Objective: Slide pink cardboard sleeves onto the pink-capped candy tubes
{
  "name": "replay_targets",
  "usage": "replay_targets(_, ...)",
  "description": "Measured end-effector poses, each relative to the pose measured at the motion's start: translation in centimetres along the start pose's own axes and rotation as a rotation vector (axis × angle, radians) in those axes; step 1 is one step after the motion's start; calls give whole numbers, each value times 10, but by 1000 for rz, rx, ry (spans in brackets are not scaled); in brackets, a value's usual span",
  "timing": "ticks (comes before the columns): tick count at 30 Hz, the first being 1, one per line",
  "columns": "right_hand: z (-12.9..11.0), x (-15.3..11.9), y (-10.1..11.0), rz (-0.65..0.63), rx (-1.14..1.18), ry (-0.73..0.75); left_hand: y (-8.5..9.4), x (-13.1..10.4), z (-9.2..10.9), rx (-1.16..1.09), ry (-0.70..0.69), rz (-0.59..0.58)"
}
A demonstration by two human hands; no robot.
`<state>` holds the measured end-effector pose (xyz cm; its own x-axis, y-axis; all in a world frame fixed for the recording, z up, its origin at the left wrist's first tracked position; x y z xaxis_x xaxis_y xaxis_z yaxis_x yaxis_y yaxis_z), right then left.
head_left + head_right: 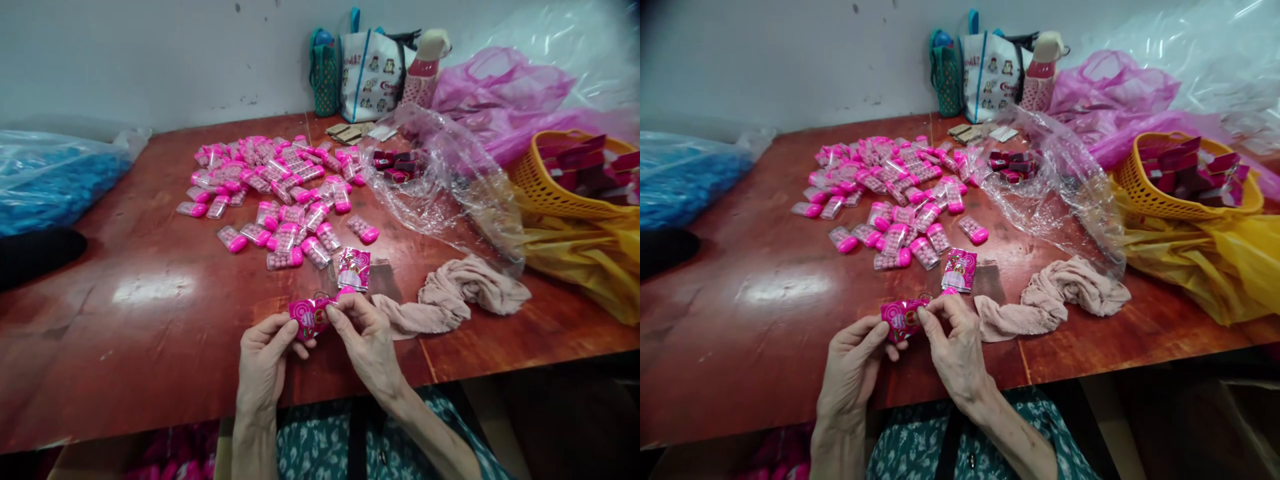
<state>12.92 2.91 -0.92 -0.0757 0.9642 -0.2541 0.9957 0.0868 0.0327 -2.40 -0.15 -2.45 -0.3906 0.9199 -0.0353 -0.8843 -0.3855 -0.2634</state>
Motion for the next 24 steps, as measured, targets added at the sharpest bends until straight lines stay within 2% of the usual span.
replay_targets(3, 2, 0, -2, -13, -1, 19, 4, -1, -1, 50, -2, 29)
replay_targets(6, -1, 0, 1, 33, -18, 56, 4, -2, -2, 56, 3, 31)
replay_targets(14, -8, 1, 7, 115, -147, 115, -9, -5, -6, -102, 98, 10)
replay_targets(19, -14, -1, 6, 90, -205, 162, -5, -3, -11, -63, 70, -7)
replay_targets(24, -15, -1, 4, 21, -186, 178, -5, -2, -15, 28, 64, -104)
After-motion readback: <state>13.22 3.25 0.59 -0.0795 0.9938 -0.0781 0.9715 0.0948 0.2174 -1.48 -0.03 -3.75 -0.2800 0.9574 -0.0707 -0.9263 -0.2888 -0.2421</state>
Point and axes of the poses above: each hand's wrist, its own x-axis towards the middle knuckle, its own y-axis out of the back of the hand, z = x × y, the point moved 7 cm from there along x, towards the middle knuckle, and after that the axes turned 15 degrees about -y, right-handed, at the moved point
